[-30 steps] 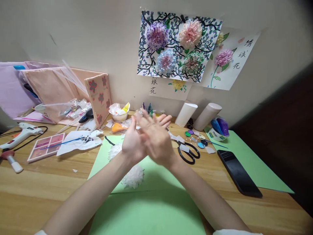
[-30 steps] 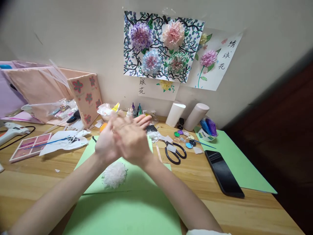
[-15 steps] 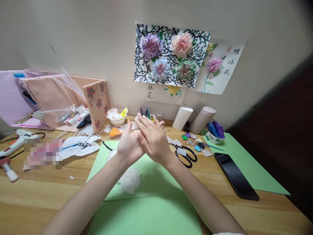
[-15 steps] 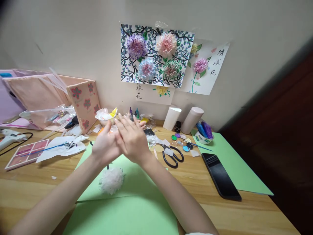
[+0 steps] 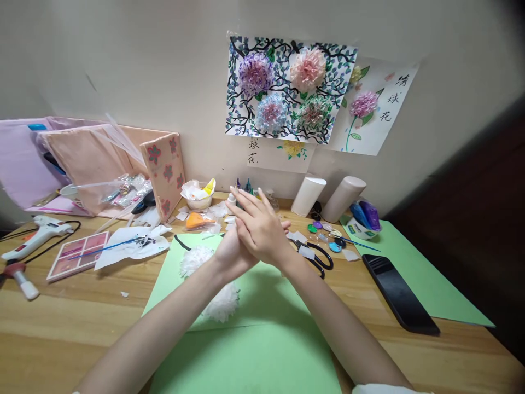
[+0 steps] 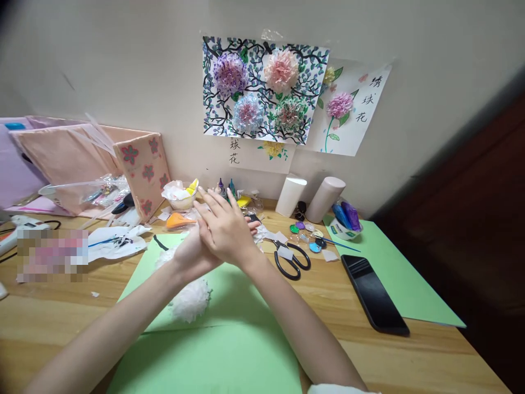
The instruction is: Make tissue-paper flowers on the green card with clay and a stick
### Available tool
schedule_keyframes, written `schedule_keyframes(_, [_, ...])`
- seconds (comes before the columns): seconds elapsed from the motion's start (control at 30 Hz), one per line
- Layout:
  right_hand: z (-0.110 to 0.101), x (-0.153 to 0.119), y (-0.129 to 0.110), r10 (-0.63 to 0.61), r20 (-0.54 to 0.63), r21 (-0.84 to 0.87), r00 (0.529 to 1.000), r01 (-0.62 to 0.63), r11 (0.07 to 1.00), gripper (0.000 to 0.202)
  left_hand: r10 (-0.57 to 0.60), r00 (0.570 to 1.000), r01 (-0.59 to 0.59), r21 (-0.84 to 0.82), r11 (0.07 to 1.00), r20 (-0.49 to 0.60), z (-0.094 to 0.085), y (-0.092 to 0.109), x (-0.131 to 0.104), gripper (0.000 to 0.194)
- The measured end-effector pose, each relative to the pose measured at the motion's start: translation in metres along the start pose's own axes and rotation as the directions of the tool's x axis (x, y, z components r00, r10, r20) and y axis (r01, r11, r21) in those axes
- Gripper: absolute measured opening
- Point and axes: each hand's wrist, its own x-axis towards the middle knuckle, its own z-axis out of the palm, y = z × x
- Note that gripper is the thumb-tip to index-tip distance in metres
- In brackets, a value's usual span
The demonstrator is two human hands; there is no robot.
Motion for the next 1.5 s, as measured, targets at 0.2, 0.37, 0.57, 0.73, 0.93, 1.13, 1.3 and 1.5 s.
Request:
schedule_keyframes(0.2, [0.006, -0.003, 0.019, 0.099, 0.084, -0.049, 0.992, -0.095, 0.994, 0.042, -0.191, 0.979, 0.153, -0.353, 0.923, -0.077, -0.033, 0.036, -0.007, 0.026])
schedule_keyframes(0.37, [0.008, -0.004, 0.025, 0.265, 0.073, 0.17, 0.961, -0.274, 0.947, 0.036, -0.117, 0.992, 0.123, -0.114, 0.986, 0.055, -0.034, 0.044, -0.014, 0.012])
schedule_keyframes(0.57, [0.002, -0.001, 0.024, 0.31, -0.013, 0.479, 0.951, -0.266, 0.836, 0.025, -0.041, 0.997, 0.049, 0.133, 0.99, -0.059, -0.034, 0.035, -0.01, 0.026])
schedule_keyframes(0.73, [-0.017, -0.001, 0.026, 0.353, -0.01, 0.613, 0.935, -0.273, 0.741, 0.025, -0.067, 0.974, 0.103, 0.162, 0.981, -0.217, -0.033, 0.04, -0.011, 0.022])
schedule_keyframes(0.93, [-0.033, -0.003, 0.026, 0.275, 0.102, 0.567, 0.956, -0.283, 0.774, 0.022, -0.05, 0.963, 0.078, 0.094, 0.992, -0.266, -0.027, 0.046, -0.011, 0.029])
schedule_keyframes(1.13, [-0.036, -0.002, 0.02, 0.184, 0.048, 0.505, 0.982, -0.183, 0.844, 0.02, -0.084, 0.981, 0.079, -0.039, 0.996, -0.176, -0.029, 0.047, -0.012, 0.033])
schedule_keyframes(1.3, [-0.035, -0.002, 0.018, 0.074, 0.012, 0.428, 0.997, -0.072, 0.901, 0.02, -0.111, 0.994, 0.109, -0.276, 0.955, 0.007, -0.027, 0.053, -0.014, 0.033])
schedule_keyframes(1.5, [-0.031, -0.003, 0.019, 0.089, -0.076, 0.389, 0.993, -0.052, 0.92, 0.027, 0.001, 0.999, 0.002, -0.082, 0.997, 0.034, -0.033, 0.05, -0.017, 0.021])
